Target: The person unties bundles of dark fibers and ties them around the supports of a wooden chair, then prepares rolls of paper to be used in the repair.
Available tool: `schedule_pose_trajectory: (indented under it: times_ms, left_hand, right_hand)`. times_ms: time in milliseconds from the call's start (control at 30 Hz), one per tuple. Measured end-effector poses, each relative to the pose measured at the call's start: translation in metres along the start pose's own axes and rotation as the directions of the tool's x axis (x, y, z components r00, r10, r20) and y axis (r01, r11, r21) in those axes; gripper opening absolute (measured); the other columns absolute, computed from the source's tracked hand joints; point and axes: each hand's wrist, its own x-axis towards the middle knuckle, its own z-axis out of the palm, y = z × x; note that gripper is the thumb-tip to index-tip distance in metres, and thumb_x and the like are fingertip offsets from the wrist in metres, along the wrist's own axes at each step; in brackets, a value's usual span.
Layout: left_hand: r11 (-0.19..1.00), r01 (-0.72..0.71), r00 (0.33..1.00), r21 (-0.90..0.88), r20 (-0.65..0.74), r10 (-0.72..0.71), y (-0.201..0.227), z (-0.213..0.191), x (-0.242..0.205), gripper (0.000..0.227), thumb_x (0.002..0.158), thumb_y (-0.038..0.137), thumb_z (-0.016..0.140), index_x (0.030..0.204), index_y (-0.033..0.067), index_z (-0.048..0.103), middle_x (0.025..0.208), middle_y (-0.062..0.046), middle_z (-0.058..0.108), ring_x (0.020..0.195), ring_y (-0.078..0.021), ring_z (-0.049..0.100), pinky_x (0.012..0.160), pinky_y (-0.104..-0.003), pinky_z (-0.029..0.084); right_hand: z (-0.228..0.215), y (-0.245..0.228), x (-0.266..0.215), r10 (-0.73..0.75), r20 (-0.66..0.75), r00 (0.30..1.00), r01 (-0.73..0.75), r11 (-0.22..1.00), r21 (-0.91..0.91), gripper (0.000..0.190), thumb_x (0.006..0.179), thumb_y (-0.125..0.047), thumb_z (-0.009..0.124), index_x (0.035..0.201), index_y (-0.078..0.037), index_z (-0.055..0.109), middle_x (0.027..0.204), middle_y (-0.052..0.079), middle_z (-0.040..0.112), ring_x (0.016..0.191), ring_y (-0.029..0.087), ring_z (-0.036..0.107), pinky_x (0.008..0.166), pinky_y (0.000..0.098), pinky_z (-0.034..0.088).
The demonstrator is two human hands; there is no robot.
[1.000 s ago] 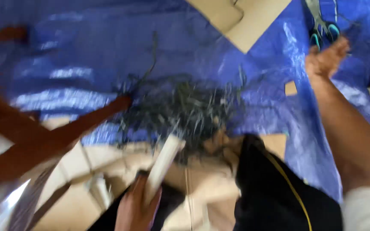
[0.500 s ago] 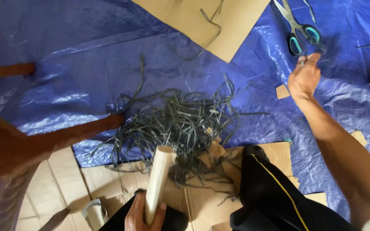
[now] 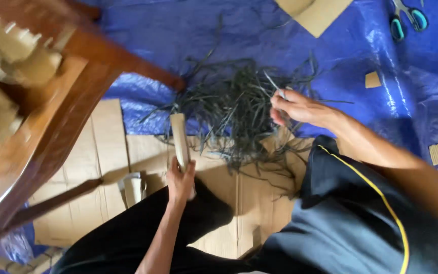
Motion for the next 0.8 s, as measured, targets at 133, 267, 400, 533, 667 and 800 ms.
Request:
schedule_pose_trajectory:
  times_ms: [133,267,400,533,667,800]
  left_hand:
    - [0.987,0.158,0.964,0.014,-0.22,-0.151,-0.096,0.018,0.047,0.045,0.085,0.031,0.074,0.116,0.0011,0.061,0.101,-0.023,0.072,0.092,-0.0392,0.07,0.082,-0.049,0.055]
    - [0.95,0.311,0.91,-0.006,-0.286,-0.3,-0.172,0.028,0.076,0.062,0.079,0.028,0.077,0.127,-0.0021,0.053,0.118,-0.03,0.065,0.106,-0.0458,0.066,0.086,-0.051,0.055]
    - [0.959,0.198,0.912,0.205,-0.398,-0.104,-0.152,0.046,0.074,0.068,0.075,0.043,0.08,0.119,-0.0033,0.057,0.112,-0.027,0.066,0.1,-0.0428,0.066,0.083,-0.051,0.054]
    - [0.845,0.046,0.963,-0.532,0.249,0.105,-0.007,0.046,0.036,0.071,0.093,0.064,0.045,0.128,0.0036,0.06,0.118,-0.012,0.07,0.109,-0.0276,0.065,0.096,-0.043,0.049]
    - [0.252,0.544,0.616,-0.8,0.585,0.527,0.12,0.001,-0.016,0.101,0.092,0.084,0.029,0.144,0.0005,0.052,0.136,-0.018,0.066,0.128,-0.0319,0.058,0.109,-0.045,0.043]
    - [0.312,0.161,0.865,-0.936,0.286,0.412,0.127,-0.038,0.001,0.058,0.103,0.055,0.044,0.135,0.0086,0.058,0.106,-0.007,0.067,0.098,-0.0214,0.061,0.085,-0.041,0.043]
  right_hand:
    - [0.007,-0.021,0.0,0.201,0.03,0.979,-0.188,0.952,-0.242,0.022,0.109,-0.03,0.051,0.103,-0.009,0.054,0.086,0.009,0.061,0.074,0.018,0.051,0.065,0.0366,0.043]
    - [0.014,-0.073,-0.005,0.088,0.029,0.996,-0.037,0.662,-0.749,0.03,0.103,-0.03,0.05,0.111,-0.003,0.061,0.097,0.014,0.07,0.093,0.028,0.067,0.08,0.0451,0.054]
    - [0.044,-0.121,-0.027,0.141,-0.033,0.989,-0.107,0.555,-0.825,0.034,0.101,-0.029,0.048,0.118,-0.004,0.063,0.103,0.019,0.072,0.1,0.033,0.07,0.087,0.048,0.055]
    - [0.109,-0.165,-0.04,0.053,-0.166,0.985,-0.174,0.339,-0.925,0.046,0.106,-0.04,0.05,0.125,0.001,0.06,0.112,0.029,0.069,0.108,0.044,0.066,0.091,0.055,0.052]
    - [0.2,-0.166,-0.038,0.072,-0.097,0.993,-0.112,0.263,-0.958,0.044,0.106,-0.038,0.051,0.113,0.003,0.065,0.104,0.029,0.073,0.096,0.043,0.073,0.083,0.0526,0.058]
    - [0.232,-0.087,-0.023,0.014,0.034,0.999,0.028,0.32,-0.947,0.027,0.097,-0.015,0.052,0.096,0.006,0.07,0.09,0.025,0.072,0.08,0.037,0.073,0.07,0.0489,0.061]
